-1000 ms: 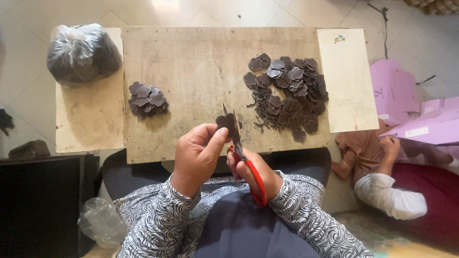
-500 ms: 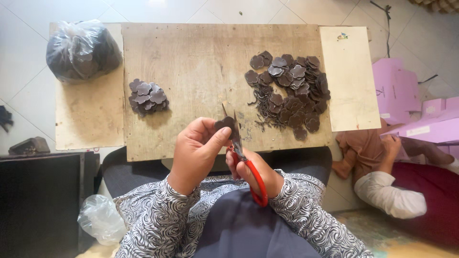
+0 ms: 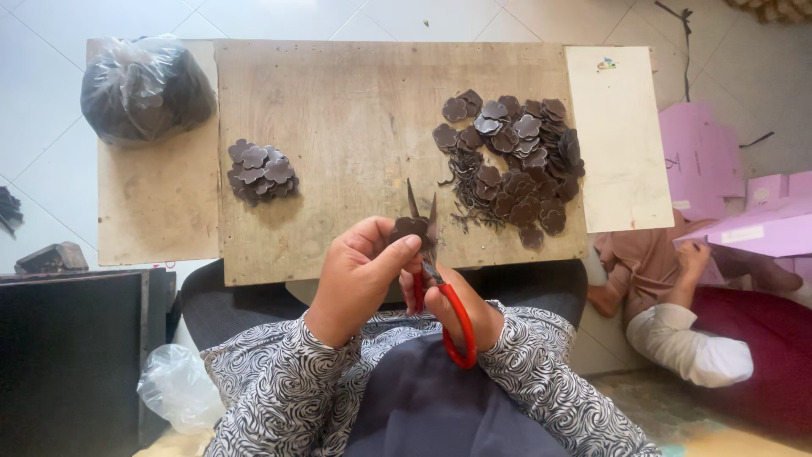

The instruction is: The person sits at a workbench and uses red-handled scissors to trim the edges of dark flower-shaped fabric cutouts one at a time, placing each trimmed piece onto a growing pile on the board. They continue trimming pieces from the pile throughout the episode.

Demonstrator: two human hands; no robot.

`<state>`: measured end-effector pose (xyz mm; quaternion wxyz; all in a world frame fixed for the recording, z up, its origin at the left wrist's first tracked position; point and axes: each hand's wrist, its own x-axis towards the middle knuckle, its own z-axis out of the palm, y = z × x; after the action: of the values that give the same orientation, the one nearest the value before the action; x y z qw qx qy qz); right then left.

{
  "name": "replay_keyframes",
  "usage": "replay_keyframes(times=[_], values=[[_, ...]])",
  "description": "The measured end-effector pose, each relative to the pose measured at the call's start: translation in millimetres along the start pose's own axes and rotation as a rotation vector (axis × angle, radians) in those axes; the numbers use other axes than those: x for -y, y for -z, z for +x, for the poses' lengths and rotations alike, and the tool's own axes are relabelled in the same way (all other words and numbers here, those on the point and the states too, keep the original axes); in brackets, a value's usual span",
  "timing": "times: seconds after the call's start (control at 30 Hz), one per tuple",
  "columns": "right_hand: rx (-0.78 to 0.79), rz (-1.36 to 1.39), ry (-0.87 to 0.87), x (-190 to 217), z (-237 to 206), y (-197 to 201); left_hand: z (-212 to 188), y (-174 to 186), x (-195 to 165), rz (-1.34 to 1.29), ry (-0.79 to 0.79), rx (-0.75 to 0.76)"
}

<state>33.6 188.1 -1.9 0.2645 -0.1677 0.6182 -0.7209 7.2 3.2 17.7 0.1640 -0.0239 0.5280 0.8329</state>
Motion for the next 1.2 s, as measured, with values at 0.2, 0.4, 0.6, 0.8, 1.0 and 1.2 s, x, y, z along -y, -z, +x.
replay_keyframes(times=[0.2, 0.4, 0.6, 0.8, 1.0, 1.2], values=[[0.041, 0.004, -0.009, 6.0, -1.1, 2.4, 0.6, 0.5, -3.3, -0.007, 0.033, -0.001], [0.051, 0.031, -0.026, 9.3, -1.7, 3.0, -1.0, 4.0, -9.4, -0.133, 0.074, 0.067], [0.033, 0.023, -0.053, 1.1, -3.1, 3.1, -1.2, 3.7, -9.5, -0.047, 0.082, -0.002], [-0.013, 0.013, -0.053, -3.2, -3.0, 2.4, -0.7, 2.0, -7.9, -0.051, 0.053, -0.006], [-0.031, 0.012, -0.002, -4.8, -2.5, -1.8, 0.6, -3.4, -5.4, -0.081, 0.013, -0.023], [-0.054, -0.006, 0.011, -10.9, -2.9, -1.0, -0.1, -4.0, -7.3, -0.129, 0.082, 0.006]])
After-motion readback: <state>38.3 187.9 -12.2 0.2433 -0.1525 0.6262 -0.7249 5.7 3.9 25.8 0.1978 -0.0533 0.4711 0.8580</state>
